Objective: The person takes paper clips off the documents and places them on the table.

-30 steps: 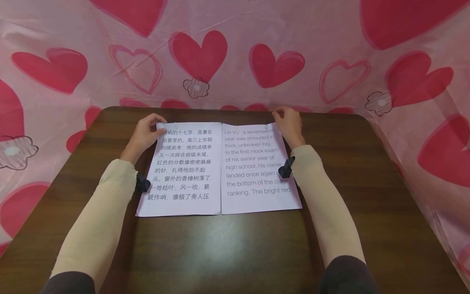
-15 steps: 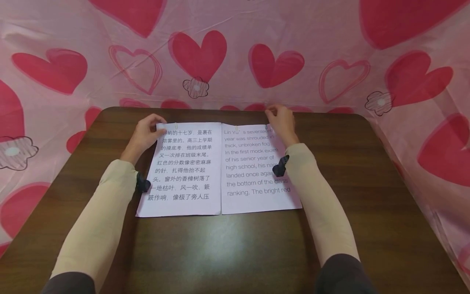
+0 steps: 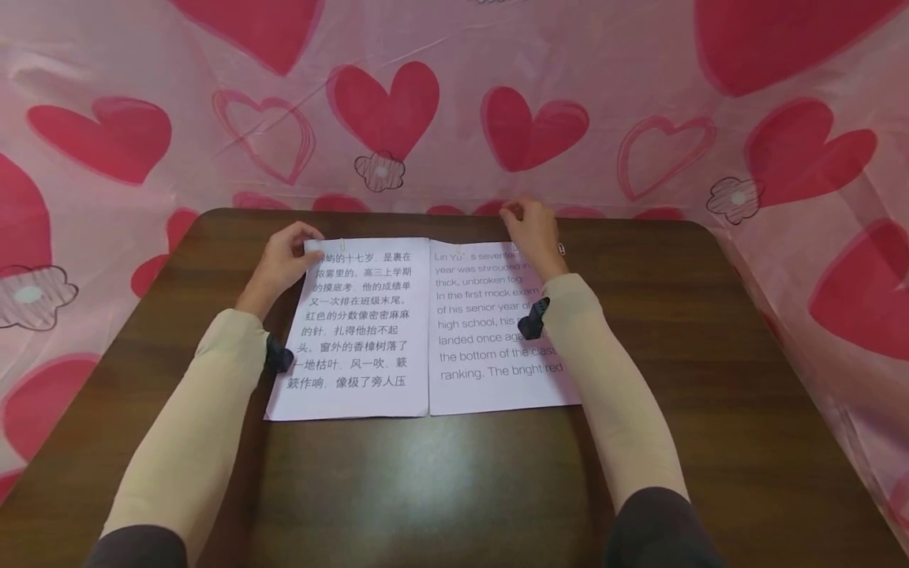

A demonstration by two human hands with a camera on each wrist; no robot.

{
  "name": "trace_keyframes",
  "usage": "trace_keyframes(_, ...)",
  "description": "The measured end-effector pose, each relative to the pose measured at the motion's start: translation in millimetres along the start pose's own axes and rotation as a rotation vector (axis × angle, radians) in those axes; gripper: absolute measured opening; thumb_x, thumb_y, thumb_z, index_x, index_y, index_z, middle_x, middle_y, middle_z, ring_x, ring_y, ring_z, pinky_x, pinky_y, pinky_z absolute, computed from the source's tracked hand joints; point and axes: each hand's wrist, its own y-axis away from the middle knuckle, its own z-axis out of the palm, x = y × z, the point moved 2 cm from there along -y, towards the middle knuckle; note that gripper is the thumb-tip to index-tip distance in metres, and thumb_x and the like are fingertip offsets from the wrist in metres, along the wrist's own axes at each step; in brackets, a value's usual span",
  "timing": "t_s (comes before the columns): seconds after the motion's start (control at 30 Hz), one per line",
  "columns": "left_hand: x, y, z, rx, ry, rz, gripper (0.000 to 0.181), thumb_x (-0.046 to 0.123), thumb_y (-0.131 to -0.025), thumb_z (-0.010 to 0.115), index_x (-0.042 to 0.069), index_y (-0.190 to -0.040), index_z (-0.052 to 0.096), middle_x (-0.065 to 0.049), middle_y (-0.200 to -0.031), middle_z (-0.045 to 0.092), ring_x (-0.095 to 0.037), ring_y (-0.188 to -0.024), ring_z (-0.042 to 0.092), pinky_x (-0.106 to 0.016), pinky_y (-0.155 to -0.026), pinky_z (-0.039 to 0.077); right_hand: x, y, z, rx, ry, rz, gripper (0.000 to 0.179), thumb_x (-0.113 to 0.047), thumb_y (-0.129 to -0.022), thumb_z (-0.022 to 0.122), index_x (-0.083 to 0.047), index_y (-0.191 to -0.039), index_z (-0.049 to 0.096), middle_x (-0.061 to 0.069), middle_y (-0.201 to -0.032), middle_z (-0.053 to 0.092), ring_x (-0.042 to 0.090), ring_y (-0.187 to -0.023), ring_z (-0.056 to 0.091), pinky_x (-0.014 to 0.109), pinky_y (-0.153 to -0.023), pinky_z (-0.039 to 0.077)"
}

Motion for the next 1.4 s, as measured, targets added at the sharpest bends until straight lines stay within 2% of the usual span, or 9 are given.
trace_keyframes(0.23,-0.4,-0.1,-0.3,-0.002,-0.007,-0.006,0.026,0.004,-0.097,0.062,0.005,-0.123,0.058,-0.022,-0.122,0.065,-0.033,-0.106,0.055,-0.040,-0.096,0.045,-8.0,-0.8,4.8,-0.032,-0.013,0.003,0.032,-0.026,-0.102,0.057,-0.005,-0.125,0.067,0.017,-0.116,0.072,0.028,-0.102,0.066,0.040,-0.091,0.051)
trace_keyframes(0.53,0.2,0.5,-0.7,-0.003,-0.003,0.003,0.026,0.004,-0.097,0.062,0.004,-0.122,0.058,-0.022,-0.121,0.065,-0.032,-0.105,0.054,-0.040,-0.095,0.043,-17.0,-2.7,15.1,-0.037,-0.003,-0.034,0.031,-0.022,-0.101,0.059,-0.004,-0.125,0.067,0.018,-0.116,0.071,0.028,-0.098,0.064,0.039,-0.089,0.050)
trace_keyframes(0.87,0.3,1.7,-1.6,-0.006,0.007,0.003,0.026,0.004,-0.097,0.062,0.004,-0.122,0.058,-0.022,-0.124,0.065,-0.034,-0.107,0.056,-0.043,-0.099,0.046,-28.5,-2.9,26.4,-0.085,-0.006,-0.032,0.032,-0.024,-0.102,0.058,-0.004,-0.126,0.066,0.016,-0.123,0.069,0.029,-0.109,0.061,0.043,-0.100,0.049)
trace_keyframes(1.1,0.0,2.1,-0.8,-0.009,0.014,0.008,0.027,0.004,-0.097,0.062,0.003,-0.123,0.057,-0.023,-0.124,0.065,-0.035,-0.106,0.058,-0.044,-0.099,0.047,-31.6,-5.3,32.8,-0.077,-0.009,-0.061,0.033,-0.024,-0.101,0.059,-0.004,-0.126,0.067,0.016,-0.121,0.070,0.029,-0.107,0.063,0.043,-0.100,0.050)
trace_keyframes(1.4,-0.8,0.9,-0.7,0.009,0.008,0.049,0.025,0.002,-0.095,0.063,0.001,-0.120,0.059,-0.025,-0.120,0.067,-0.033,-0.101,0.057,-0.035,-0.091,0.043,-34.9,-5.1,35.4,-0.078,-0.011,-0.070,0.030,-0.023,-0.100,0.061,-0.004,-0.123,0.069,0.015,-0.116,0.071,0.028,-0.104,0.063,0.042,-0.096,0.051)
